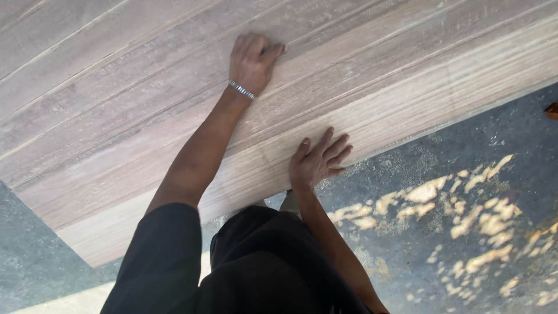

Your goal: The person sands a large wooden board placed on the ground using a sanding block held in the right hand while stabilizing the board with the left hand. The person moves along the length of the board, sanding different sections in a back-and-forth motion.

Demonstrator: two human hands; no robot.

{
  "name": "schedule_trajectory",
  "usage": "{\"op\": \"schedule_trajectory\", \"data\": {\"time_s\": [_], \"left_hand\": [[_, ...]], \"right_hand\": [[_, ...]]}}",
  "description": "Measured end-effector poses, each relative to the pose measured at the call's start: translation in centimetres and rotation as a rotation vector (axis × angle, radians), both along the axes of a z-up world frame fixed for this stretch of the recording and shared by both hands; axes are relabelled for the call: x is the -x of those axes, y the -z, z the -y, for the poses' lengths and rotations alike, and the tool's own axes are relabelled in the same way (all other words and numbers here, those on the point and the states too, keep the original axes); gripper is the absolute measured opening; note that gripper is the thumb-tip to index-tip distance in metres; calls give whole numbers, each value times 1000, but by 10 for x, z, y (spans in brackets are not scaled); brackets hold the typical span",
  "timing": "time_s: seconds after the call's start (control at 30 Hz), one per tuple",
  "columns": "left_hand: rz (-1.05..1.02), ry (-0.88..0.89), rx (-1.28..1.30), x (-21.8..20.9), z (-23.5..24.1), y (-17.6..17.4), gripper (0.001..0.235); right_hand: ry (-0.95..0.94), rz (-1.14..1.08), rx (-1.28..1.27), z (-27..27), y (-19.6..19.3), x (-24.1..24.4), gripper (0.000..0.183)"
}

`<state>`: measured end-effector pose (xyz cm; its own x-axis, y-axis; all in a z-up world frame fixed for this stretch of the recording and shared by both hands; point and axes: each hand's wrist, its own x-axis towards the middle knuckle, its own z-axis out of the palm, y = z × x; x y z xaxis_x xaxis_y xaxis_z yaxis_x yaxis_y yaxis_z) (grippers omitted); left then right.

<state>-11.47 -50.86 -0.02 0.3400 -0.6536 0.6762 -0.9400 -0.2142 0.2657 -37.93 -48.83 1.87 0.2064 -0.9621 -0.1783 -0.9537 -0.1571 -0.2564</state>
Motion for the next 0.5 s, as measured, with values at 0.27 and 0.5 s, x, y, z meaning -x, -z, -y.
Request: {"op": "schedule_trajectory", "data": {"time_s": [0.27, 0.5], "left_hand": [[-28, -52, -145, -1, -72, -19, 7], [-42, -60, -141, 13, -15, -10, 4]], "right_hand": [[-244, 160, -108, 109, -13, 78, 84], [70, -105, 100, 357, 16, 59, 78]]}}
